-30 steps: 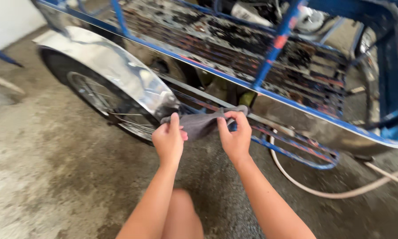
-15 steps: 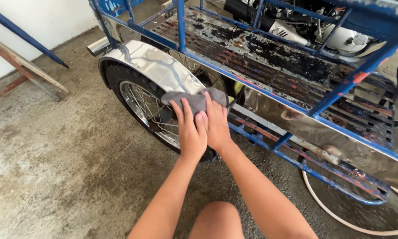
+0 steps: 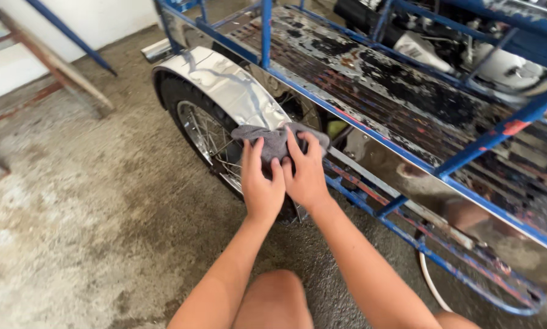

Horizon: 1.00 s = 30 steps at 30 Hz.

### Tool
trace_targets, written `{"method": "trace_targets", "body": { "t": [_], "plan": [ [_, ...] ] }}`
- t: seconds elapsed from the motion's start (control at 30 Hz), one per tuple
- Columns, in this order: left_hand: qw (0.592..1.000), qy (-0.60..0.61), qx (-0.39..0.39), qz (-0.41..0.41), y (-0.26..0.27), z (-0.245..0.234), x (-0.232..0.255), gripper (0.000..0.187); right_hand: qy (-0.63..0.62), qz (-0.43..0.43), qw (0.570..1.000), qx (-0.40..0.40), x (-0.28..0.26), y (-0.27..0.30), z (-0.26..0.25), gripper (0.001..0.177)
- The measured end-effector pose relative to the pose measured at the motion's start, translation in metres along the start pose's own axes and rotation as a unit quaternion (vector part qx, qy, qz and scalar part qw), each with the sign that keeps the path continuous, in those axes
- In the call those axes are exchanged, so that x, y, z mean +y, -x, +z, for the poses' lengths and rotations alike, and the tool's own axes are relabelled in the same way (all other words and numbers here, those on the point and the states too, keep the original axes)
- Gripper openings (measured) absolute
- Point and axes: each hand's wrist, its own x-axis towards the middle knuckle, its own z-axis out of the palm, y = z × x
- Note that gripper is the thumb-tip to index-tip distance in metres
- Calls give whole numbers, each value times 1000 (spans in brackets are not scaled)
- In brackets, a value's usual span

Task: The person wipes the exterior metal bars, the shiny fender, and the wheel spokes of a motorcycle sidecar using a cloth, then continues by wiping the motorcycle seat and tank.

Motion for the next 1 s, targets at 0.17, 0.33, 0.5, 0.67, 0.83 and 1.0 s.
{"method": "trace_targets", "body": {
  "t": [0.17, 0.33, 0.5, 0.67, 0.83, 1.0],
  "plan": [
    [997, -62, 49, -26, -38, -2, 3, 52, -11, -84, 996, -21, 8, -47, 11, 62],
    [999, -40, 21, 22, -30, 10, 2, 64, 10, -62, 998, -26, 19, -29, 19, 57],
    [988, -130, -75, -23, 28, 24, 21, 67, -3, -79, 997, 1, 57, 36, 17, 62],
    [970, -225, -93, 26, 65, 32, 17, 68, -22, -60, 998, -28, 94, 89, 21, 69],
    [945, -304, -119, 28, 69, 35, 30, 71, -36, -73, 997, -18, 89, 82, 14, 69],
    [944, -323, -70, 18, 25, 27, 37, 69, -9, -105, 993, -46, 70, 20, 6, 67]
  ]
}}
